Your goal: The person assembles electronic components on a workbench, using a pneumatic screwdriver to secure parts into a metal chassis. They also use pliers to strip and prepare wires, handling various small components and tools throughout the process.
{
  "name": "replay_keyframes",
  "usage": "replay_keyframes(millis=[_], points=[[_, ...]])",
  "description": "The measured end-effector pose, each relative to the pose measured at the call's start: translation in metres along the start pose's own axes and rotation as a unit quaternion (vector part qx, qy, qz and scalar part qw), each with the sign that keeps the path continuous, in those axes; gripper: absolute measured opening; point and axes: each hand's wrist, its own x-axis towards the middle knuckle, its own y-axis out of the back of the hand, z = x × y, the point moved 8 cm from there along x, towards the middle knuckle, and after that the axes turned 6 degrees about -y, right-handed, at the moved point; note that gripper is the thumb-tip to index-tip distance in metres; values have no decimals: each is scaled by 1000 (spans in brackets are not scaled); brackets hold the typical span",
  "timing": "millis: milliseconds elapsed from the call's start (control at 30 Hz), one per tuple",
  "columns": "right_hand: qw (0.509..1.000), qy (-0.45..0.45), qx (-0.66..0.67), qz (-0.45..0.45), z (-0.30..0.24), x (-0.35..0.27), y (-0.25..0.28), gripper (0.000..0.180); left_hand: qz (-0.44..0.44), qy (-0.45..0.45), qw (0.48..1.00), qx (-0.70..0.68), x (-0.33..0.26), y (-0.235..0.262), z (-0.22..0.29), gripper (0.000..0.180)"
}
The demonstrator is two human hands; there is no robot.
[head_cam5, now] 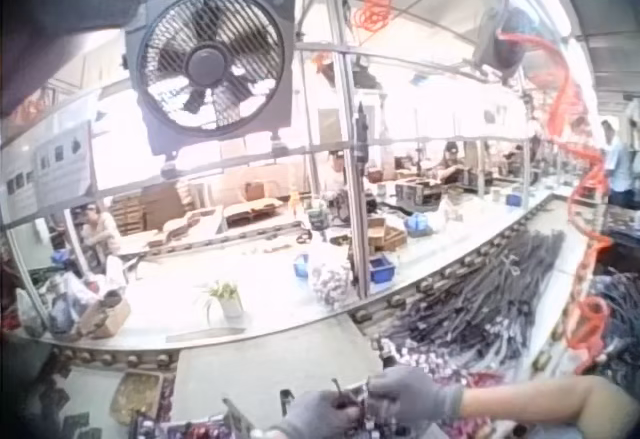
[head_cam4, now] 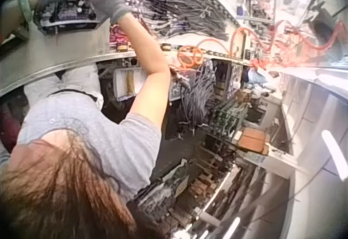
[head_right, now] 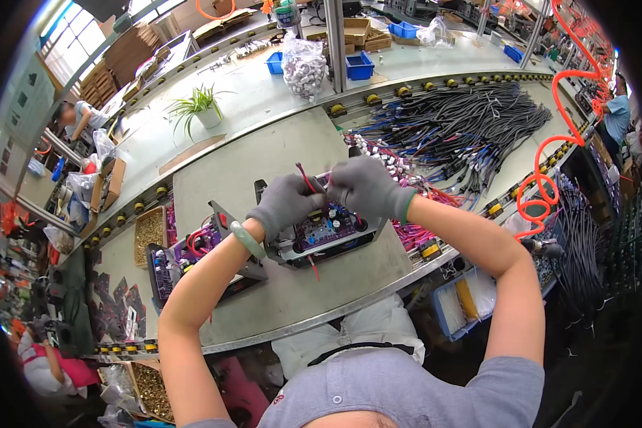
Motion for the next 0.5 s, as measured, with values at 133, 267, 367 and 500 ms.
replay_keyframes(millis=[133,267,367,500], points=[[955,-86,266,100,23,-11,6,9,31,21,998,-40,2,-4,-8,29],[946,-59,291,127,18,-13,14,7,25,10,999,-30,4,-4,0,29],[945,-62,296,122,19,-12,16,7,33,-17,999,-15,10,-5,-3,28],[948,-57,286,131,21,-13,17,9,14,-8,999,-31,11,-11,-6,24]])
